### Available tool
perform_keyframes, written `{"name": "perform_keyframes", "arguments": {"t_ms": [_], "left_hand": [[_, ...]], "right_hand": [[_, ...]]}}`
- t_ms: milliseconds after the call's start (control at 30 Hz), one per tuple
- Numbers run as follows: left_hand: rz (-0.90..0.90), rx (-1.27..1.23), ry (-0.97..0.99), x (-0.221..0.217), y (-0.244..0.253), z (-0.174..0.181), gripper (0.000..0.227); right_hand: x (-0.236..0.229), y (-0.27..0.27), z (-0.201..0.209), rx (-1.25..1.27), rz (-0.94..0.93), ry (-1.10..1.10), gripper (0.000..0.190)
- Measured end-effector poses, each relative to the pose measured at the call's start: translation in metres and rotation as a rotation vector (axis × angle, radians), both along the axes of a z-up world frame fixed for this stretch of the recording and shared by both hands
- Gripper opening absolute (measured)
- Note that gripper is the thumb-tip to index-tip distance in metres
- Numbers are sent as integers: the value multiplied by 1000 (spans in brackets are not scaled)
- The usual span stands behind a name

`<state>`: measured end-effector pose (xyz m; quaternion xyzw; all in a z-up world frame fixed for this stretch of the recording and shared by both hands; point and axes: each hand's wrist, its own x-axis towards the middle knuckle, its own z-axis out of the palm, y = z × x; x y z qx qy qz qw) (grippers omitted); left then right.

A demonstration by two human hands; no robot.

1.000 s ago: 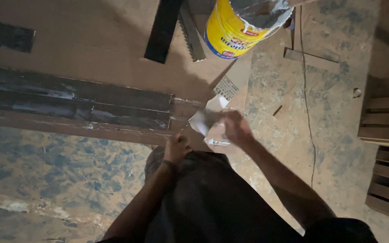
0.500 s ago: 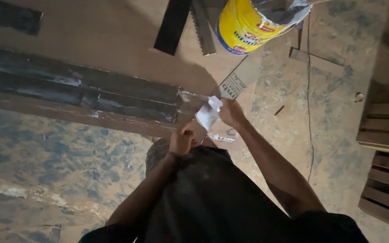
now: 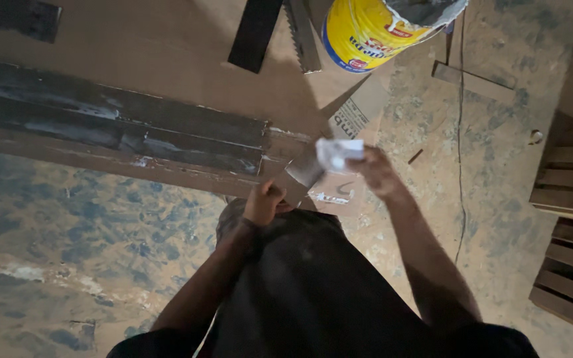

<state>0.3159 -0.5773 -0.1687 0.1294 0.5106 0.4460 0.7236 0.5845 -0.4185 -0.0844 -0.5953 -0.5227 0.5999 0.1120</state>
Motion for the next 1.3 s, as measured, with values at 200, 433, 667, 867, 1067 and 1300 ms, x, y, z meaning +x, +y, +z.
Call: {"name": "perform_keyframes", "arguments": {"t_ms": [200,433,667,867,1067,1300], "left_hand": [[-10,-52,-15,-2,6,11,50],[-45,25,7,0,5,-21,39],[125,-108,-104,7,-3,-51,20],[31,-19,-152,10,-7,-57,18],[-95,514,576,10,-7,-68,24],[6,160,-128,8,-8,-49,18]], "right_hand": [[15,24,-33,861,100,-175,38],[-31,-15,-65,848,494,-564,61],[-17,-28,-35,943,588,-458,20],[-51,14,-35,842,443,-553,33],[-77,-25,-26,370,476,-571,25],[-58,-56,-10,244,349,-196,44]]}}
